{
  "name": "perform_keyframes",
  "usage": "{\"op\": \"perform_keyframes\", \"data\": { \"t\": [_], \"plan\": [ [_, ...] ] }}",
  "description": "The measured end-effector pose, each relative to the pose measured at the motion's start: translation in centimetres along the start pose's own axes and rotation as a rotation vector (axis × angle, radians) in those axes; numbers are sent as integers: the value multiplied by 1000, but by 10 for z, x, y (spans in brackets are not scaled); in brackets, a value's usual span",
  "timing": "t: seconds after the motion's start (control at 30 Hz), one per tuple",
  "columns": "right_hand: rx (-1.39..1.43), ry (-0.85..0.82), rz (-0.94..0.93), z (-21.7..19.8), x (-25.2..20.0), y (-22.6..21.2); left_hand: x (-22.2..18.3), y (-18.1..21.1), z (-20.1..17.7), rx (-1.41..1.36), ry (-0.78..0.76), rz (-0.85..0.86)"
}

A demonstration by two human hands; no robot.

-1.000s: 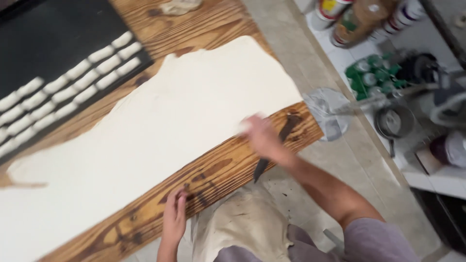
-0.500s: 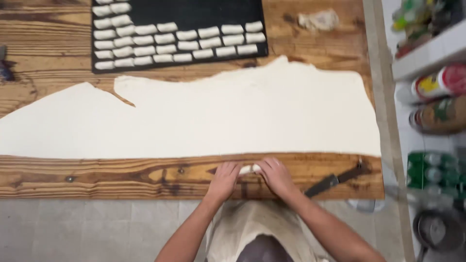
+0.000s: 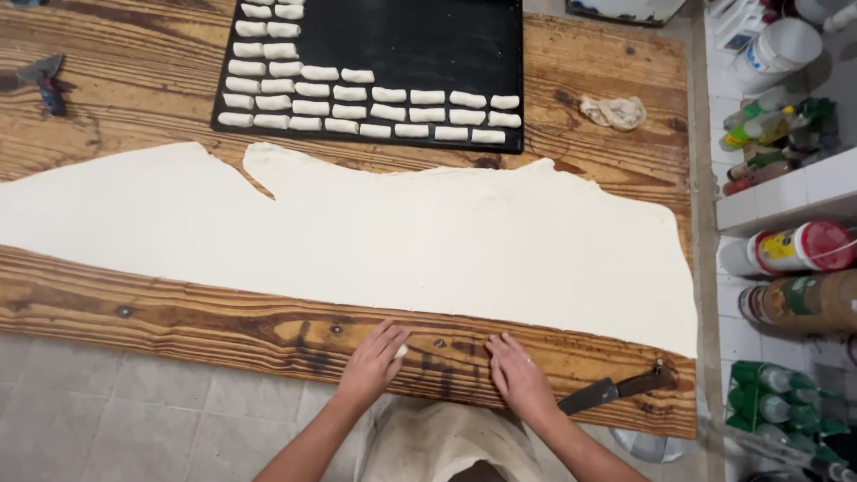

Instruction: Cut dough into small pieces and arrange them on a baking tray

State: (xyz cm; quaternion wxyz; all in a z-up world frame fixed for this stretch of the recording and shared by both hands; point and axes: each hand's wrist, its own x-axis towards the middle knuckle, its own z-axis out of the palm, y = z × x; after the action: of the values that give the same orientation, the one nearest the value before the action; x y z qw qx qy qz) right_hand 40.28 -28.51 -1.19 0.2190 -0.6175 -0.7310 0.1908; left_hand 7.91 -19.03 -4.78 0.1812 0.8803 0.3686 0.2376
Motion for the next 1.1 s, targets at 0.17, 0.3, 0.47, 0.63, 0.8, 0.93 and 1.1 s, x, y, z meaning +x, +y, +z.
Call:
{"op": "perform_keyframes", "data": {
  "t": [0.17, 0.3, 0.47, 0.63, 0.8, 0.93, 1.1],
  "plan": [
    [-368, -207, -117, 3, 23, 1, 35, 24, -6, 396, -196, -60],
    [-966, 65, -146, 20, 88, -5, 147, 63, -41, 317, -657, -281],
    [-308, -185, 19, 3, 45, -10, 73, 31, 13, 449, -15, -72],
    [-221, -350, -52, -5, -20, 29, -8, 15, -15, 226, -129, 7],
    [317, -143, 502, -1, 12, 45, -7, -27, -4, -209, -128, -429],
    [541, -104, 809, -35, 142, 20, 132, -96, -27, -587, -267, -974],
    [353, -20, 430, -80, 345, 10, 354, -213, -50, -630, -194, -391]
  ]
}}
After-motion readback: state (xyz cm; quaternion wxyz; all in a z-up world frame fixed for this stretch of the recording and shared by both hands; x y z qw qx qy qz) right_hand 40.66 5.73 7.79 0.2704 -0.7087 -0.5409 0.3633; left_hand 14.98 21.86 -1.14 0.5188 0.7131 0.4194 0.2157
